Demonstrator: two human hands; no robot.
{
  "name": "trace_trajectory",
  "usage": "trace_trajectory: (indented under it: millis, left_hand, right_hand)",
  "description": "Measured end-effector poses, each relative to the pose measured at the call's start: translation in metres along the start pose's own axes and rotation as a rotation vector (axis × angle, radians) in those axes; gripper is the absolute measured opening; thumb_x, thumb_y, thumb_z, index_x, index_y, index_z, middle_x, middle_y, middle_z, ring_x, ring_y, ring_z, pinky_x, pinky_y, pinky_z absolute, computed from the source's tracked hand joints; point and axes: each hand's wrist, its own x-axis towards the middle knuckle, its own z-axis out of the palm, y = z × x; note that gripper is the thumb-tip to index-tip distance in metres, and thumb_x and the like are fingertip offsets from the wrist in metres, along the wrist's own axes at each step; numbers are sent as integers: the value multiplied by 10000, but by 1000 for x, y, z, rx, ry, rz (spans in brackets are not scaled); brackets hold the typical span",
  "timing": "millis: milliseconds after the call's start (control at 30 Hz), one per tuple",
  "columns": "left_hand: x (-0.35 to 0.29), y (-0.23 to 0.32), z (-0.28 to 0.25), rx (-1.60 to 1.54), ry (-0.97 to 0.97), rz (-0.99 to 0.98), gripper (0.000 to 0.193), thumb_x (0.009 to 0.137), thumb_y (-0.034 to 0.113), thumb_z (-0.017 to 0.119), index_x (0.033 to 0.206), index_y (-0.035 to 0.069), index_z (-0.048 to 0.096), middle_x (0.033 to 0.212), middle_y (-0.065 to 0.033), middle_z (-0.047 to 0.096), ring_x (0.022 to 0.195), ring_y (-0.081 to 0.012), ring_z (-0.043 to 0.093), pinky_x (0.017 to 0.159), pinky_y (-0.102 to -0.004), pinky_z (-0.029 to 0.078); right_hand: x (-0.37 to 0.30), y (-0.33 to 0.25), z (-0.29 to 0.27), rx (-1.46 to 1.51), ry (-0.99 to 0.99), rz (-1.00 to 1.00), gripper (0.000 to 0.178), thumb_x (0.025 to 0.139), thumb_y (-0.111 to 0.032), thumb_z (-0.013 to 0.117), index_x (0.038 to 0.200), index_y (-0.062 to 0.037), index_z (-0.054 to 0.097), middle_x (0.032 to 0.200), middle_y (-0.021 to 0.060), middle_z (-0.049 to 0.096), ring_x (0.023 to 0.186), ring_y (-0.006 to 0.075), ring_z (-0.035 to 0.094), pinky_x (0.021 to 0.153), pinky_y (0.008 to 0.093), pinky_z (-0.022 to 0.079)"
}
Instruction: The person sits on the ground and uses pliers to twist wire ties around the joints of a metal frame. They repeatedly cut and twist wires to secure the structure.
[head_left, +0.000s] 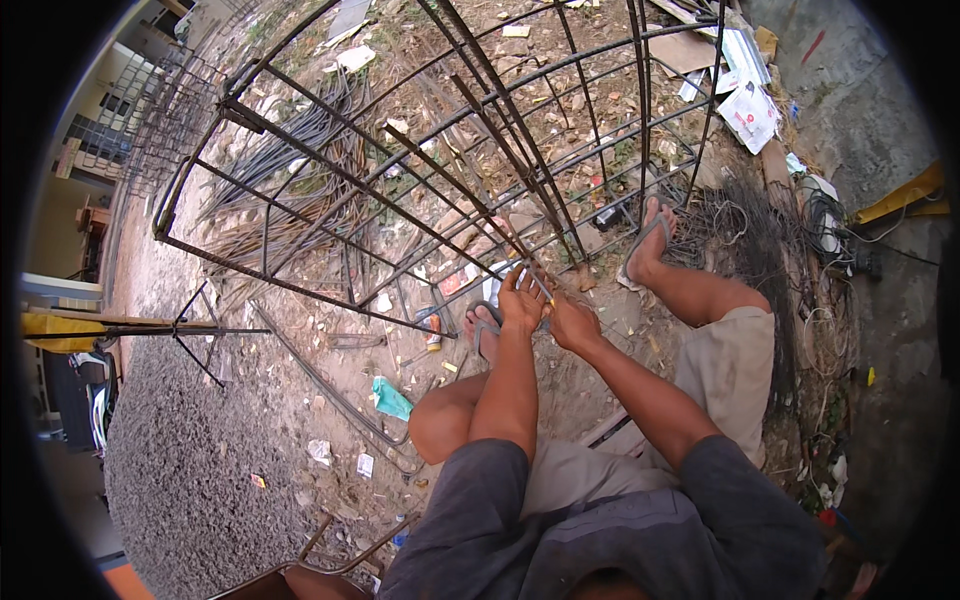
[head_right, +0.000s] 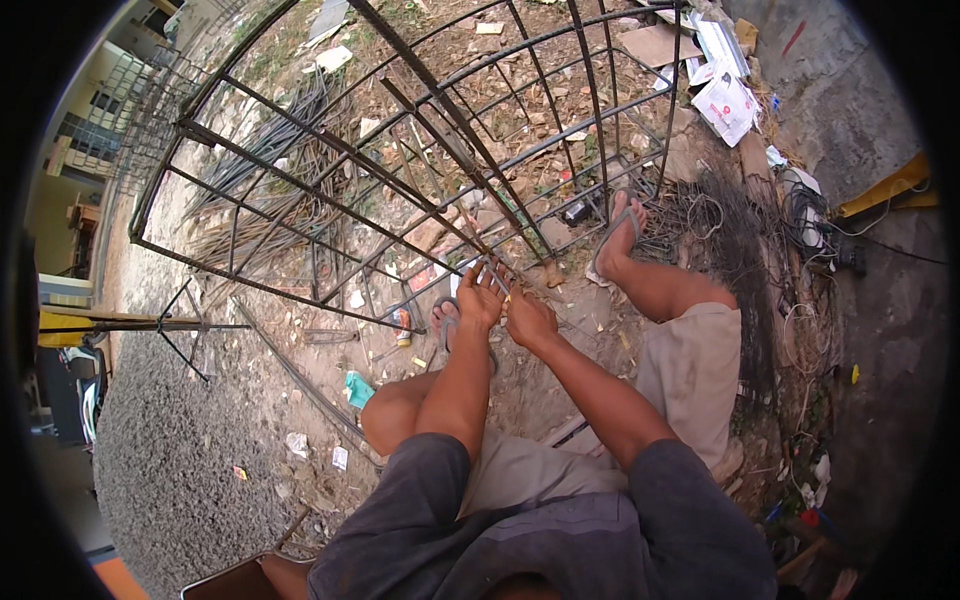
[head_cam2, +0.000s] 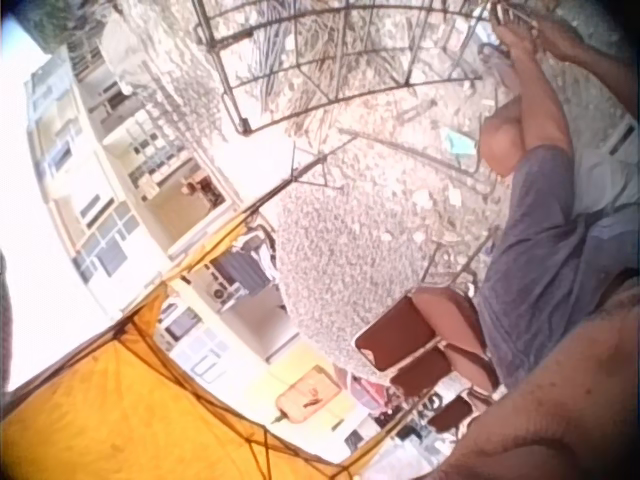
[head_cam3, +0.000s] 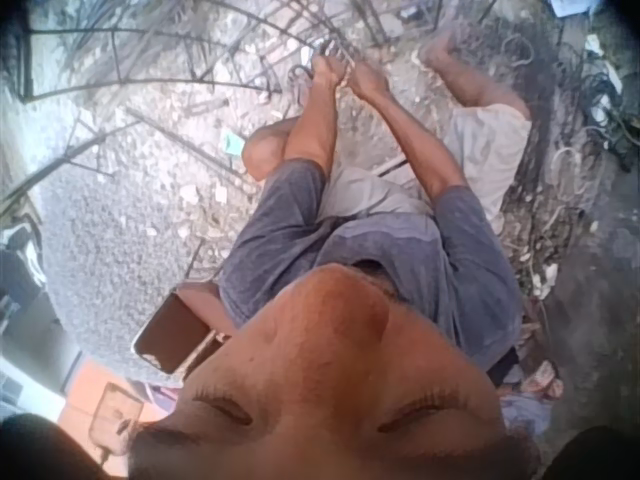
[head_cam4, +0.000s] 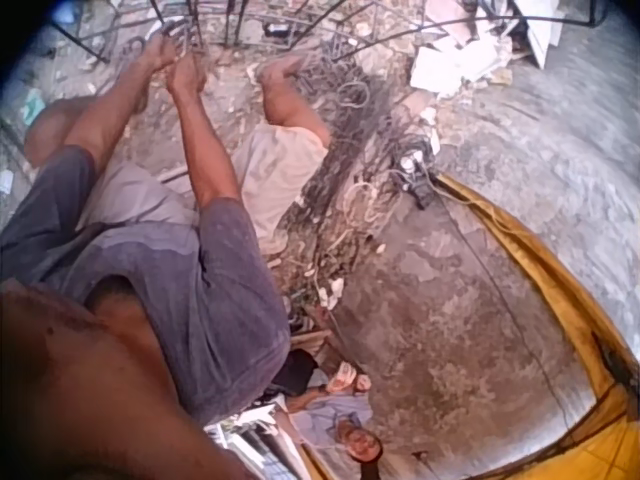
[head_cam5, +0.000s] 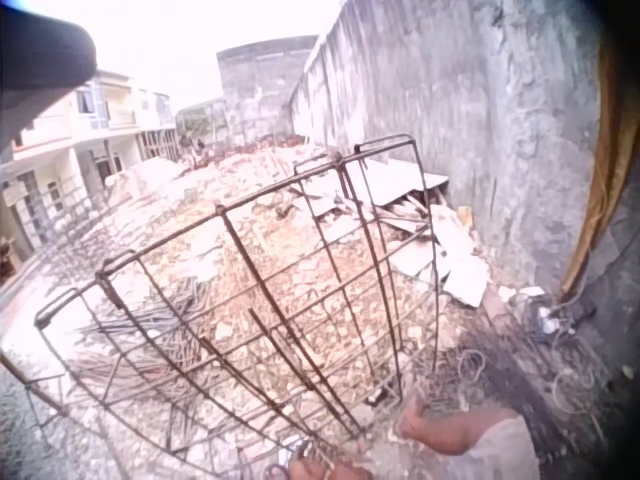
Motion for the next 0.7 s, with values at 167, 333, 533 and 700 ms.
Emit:
trace_trajectory:
  millis: [167, 333, 533, 700]
  left_hand:
    - [-3, 1, 11, 76, -46, 23, 390, 1057, 429, 391, 1292, 121, 432, 1213, -99, 643, 1043, -273, 633, 868, -416, 528]
    - [0, 5, 17, 25, -76, 10, 426, 1067, 440, 352, 1276, 82, 451, 1178, -92, 653, 1030, -258, 640, 834, -416, 540]
    - [-2, 5, 30, 65, -8, 5, 383, 1068, 425, 358, 1158, 87, 514, 1137, -101, 661, 1005, -261, 650, 818, -423, 543]
    - [0, 12, 33, 75, 40, 4, 345, 1059, 395, 401, 1159, 85, 513, 1097, -107, 663, 977, -261, 657, 810, -433, 539]
  right_hand:
    - [-4, -6, 5, 53, 49, 2, 319, 982, -249, 497, 1219, -35, 481, 1175, 273, 591, 998, 493, 612, 873, 571, 474]
    - [-8, -16, -3, 35, 58, -17, 368, 982, -242, 504, 1265, -12, 462, 1149, 280, 597, 991, 477, 627, 846, 553, 498]
    - [-5, -10, -13, 17, 107, -101, 355, 982, -231, 494, 1262, -13, 471, 1114, 293, 615, 979, 459, 638, 827, 552, 500]
    - [-5, -14, -17, 7, 22, -19, 351, 976, -241, 508, 1247, -21, 466, 1047, 273, 658, 970, 466, 632, 843, 567, 481]
